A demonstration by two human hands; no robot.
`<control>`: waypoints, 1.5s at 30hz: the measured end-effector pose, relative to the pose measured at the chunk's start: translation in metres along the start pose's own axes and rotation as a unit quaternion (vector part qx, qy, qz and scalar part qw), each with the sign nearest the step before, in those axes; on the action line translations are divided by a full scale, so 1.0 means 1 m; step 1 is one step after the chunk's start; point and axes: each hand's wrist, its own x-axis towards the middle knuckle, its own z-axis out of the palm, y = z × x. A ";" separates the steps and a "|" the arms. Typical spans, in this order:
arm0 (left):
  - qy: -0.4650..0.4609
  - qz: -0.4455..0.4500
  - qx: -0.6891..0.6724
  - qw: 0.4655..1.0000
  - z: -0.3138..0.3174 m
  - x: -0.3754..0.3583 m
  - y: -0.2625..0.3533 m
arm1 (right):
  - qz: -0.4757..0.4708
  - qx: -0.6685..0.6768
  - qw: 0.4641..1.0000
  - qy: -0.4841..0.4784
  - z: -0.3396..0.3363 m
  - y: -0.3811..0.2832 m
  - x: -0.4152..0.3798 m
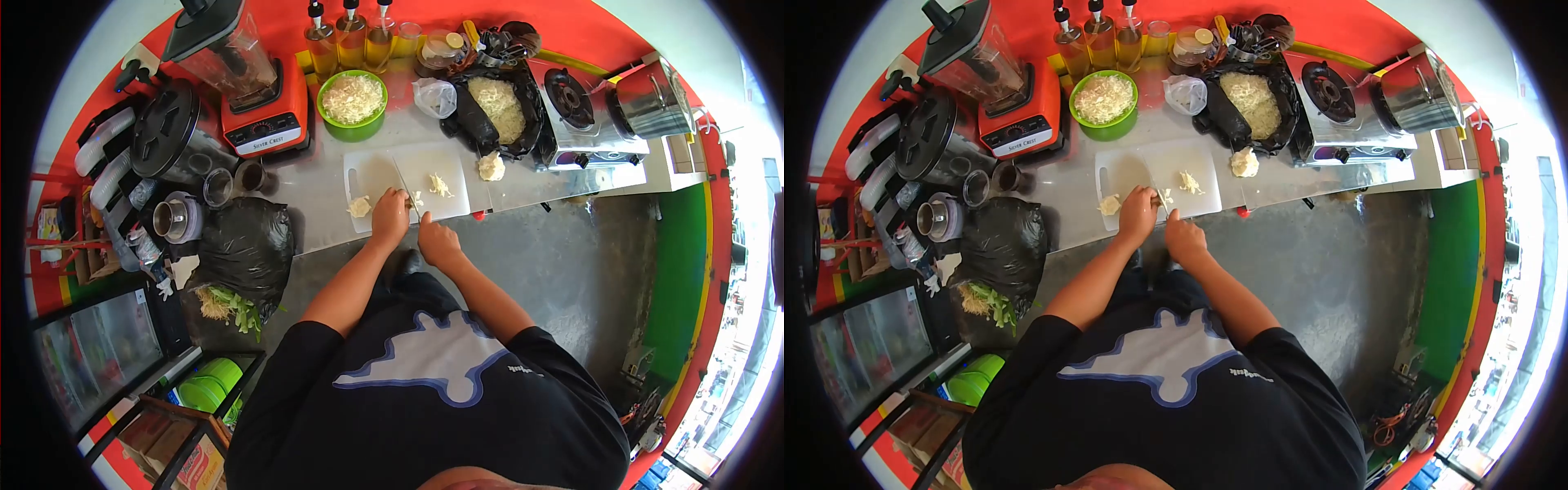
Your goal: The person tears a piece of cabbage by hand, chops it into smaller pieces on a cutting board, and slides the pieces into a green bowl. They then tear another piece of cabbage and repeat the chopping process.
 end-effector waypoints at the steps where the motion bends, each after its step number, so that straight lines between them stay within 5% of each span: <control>1: 0.004 0.006 -0.003 1.000 0.001 -0.001 0.000 | 0.010 0.019 1.000 0.016 0.008 -0.001 0.003; 17: 0.036 -0.011 0.047 0.998 0.002 -0.008 0.016 | -0.028 0.141 0.989 0.025 0.019 0.027 0.020; 26: 0.013 0.057 0.002 0.998 -0.006 0.011 -0.001 | -0.023 0.126 0.990 0.064 -0.001 0.064 0.027; 35: 0.002 0.028 0.049 0.998 -0.003 0.010 0.004 | -0.138 0.072 0.987 0.032 -0.009 0.045 0.028; 45: 0.013 -0.009 0.105 0.994 -0.005 0.006 0.019 | -0.120 0.001 0.993 -0.001 -0.023 0.032 0.028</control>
